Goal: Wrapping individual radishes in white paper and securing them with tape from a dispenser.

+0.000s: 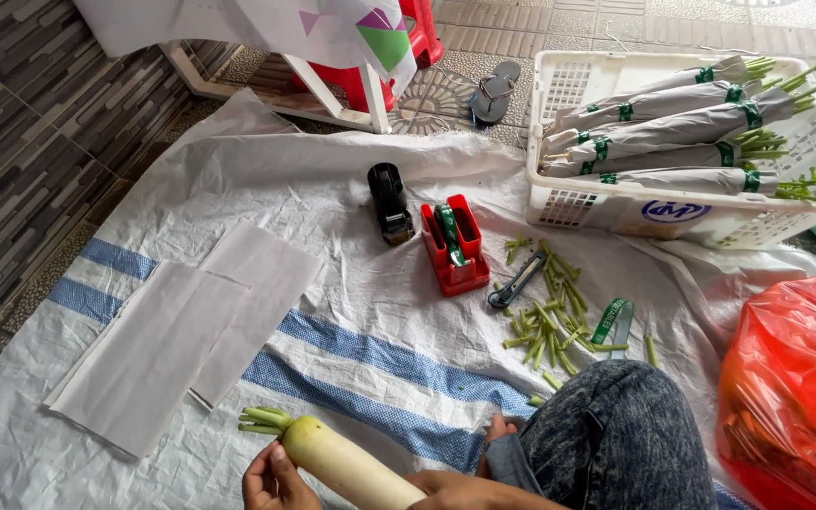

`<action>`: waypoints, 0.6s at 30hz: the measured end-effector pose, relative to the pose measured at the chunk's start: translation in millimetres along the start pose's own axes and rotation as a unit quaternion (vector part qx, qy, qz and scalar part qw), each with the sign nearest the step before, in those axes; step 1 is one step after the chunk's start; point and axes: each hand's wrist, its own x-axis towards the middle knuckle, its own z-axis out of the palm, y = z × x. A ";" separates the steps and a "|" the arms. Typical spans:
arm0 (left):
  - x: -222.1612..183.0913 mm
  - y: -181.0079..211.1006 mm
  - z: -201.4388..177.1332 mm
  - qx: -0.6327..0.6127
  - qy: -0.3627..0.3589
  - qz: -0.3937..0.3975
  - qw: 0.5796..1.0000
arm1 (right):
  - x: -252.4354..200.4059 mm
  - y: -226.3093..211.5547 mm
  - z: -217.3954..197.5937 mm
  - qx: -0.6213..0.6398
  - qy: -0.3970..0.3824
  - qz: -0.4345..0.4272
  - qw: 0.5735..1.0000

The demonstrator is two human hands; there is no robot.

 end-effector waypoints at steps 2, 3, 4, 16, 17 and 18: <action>-2.0 22.2 -2.4 0.000 -0.013 -0.018 1.000 | 3.5 7.7 1.6 0.035 -0.007 -0.011 0.999; -2.3 33.4 -2.6 -0.002 -0.025 -0.036 0.999 | 5.8 10.5 0.7 0.066 -0.012 -0.022 0.997; -0.5 44.5 -1.4 -0.002 -0.022 -0.036 0.999 | -2.3 -2.6 1.5 0.064 -0.014 -0.022 0.998; -13.0 86.3 -4.2 -0.154 -0.115 -0.062 0.979 | -43.8 -80.4 31.5 0.291 0.119 0.017 0.949; -11.4 92.7 -5.7 -0.151 -0.126 -0.131 0.972 | -43.5 -80.7 29.6 0.315 0.118 -0.002 0.942; -9.7 99.3 -6.7 -0.148 -0.135 -0.199 0.959 | -43.3 -81.0 27.3 0.340 0.118 -0.021 0.933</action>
